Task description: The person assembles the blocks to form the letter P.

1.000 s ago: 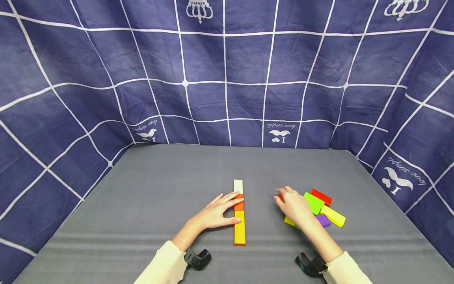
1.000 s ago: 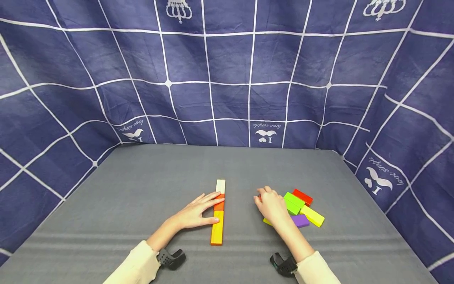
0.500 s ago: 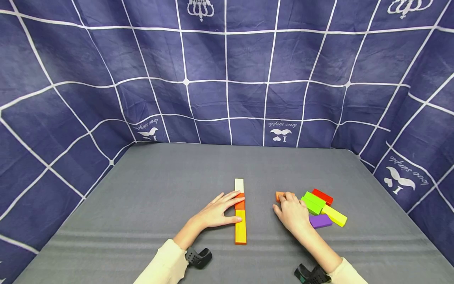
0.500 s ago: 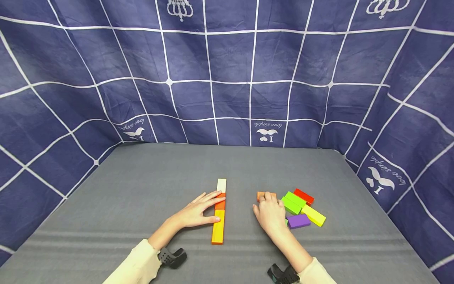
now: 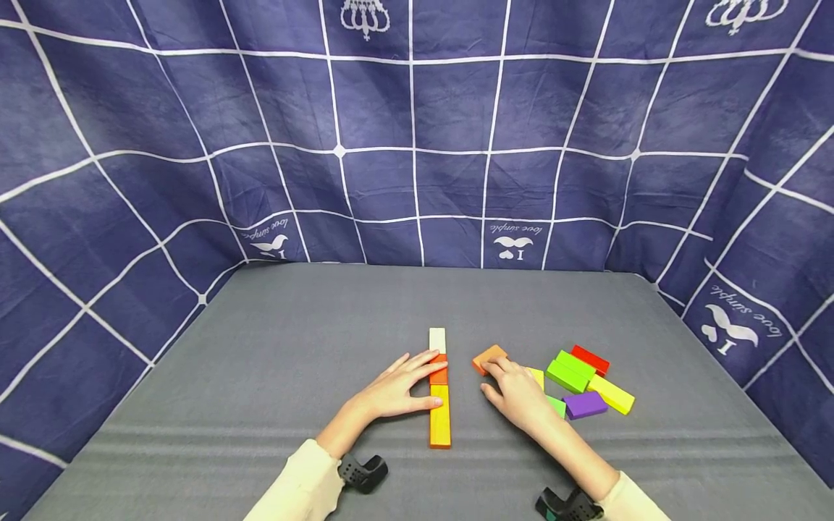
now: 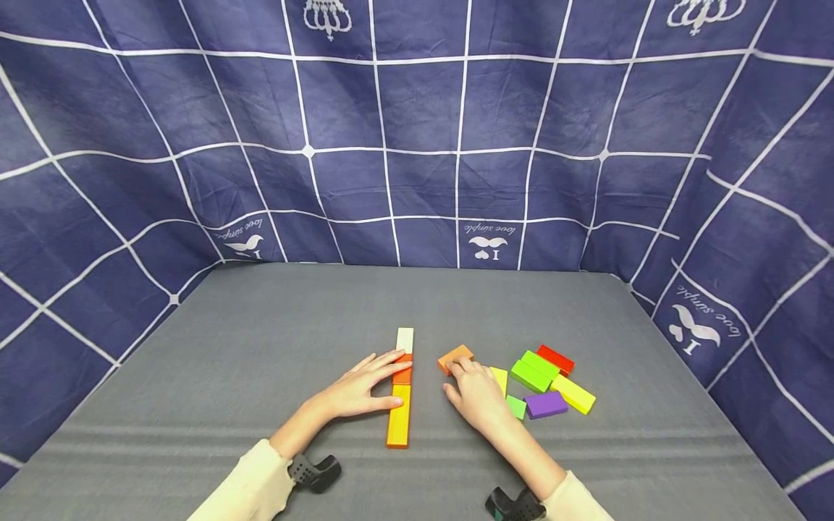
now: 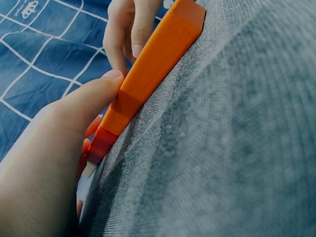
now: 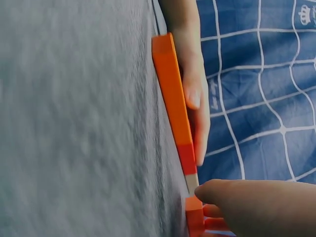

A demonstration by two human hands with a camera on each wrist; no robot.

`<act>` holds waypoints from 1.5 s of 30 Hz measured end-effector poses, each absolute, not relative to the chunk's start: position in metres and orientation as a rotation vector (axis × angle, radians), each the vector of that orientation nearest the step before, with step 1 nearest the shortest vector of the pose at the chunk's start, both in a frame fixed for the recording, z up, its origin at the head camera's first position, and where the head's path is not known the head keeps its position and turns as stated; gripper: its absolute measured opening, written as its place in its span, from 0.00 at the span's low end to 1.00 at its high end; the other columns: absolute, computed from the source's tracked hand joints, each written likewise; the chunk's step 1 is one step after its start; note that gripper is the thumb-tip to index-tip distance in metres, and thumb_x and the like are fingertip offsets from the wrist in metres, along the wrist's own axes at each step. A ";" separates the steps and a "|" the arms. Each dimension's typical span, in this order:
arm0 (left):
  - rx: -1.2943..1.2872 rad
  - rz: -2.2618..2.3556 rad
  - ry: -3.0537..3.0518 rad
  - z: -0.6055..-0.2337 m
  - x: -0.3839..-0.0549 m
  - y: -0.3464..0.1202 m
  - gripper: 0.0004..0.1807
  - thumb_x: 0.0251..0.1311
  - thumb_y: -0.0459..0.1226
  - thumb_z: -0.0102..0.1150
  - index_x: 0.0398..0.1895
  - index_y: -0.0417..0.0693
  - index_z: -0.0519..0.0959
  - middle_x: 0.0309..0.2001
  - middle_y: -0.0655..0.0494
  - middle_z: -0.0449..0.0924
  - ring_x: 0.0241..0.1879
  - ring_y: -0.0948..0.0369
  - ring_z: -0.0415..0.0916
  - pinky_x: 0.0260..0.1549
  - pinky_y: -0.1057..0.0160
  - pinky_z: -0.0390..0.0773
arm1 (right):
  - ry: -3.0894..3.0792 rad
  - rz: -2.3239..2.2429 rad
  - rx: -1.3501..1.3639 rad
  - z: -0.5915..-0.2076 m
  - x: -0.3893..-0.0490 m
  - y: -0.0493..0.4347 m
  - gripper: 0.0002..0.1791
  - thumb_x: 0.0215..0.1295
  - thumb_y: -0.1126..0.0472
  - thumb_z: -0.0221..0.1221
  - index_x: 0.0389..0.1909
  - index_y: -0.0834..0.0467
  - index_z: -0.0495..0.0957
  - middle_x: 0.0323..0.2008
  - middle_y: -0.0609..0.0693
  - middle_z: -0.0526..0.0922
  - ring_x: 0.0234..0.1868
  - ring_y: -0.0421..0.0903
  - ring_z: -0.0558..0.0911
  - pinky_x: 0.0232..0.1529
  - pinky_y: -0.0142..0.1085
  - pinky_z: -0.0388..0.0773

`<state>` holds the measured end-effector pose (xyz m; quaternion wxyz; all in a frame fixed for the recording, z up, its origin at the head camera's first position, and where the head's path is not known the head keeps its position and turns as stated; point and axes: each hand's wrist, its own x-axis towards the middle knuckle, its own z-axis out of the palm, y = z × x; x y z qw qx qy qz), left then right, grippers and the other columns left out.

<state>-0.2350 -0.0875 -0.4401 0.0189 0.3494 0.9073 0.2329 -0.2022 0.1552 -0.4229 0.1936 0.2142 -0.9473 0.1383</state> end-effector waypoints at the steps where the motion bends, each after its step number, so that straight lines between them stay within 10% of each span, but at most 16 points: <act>1: 1.081 0.720 2.816 -0.440 -0.235 -0.088 0.34 0.54 0.59 0.51 0.66 0.64 0.61 0.70 0.62 0.53 0.70 0.64 0.48 0.70 0.53 0.45 | -2.658 0.403 0.628 -0.424 -0.202 0.154 0.17 0.51 0.61 0.63 0.43 0.63 0.78 0.41 0.53 0.79 0.41 0.54 0.79 0.41 0.48 0.74; 45: 1.054 0.707 2.796 -0.437 -0.234 -0.088 0.35 0.54 0.60 0.51 0.66 0.65 0.59 0.70 0.61 0.52 0.70 0.63 0.48 0.70 0.52 0.45 | -3.015 0.462 0.813 -0.406 -0.318 0.109 0.23 0.67 0.55 0.47 0.61 0.56 0.67 0.63 0.50 0.68 0.64 0.51 0.67 0.60 0.54 0.64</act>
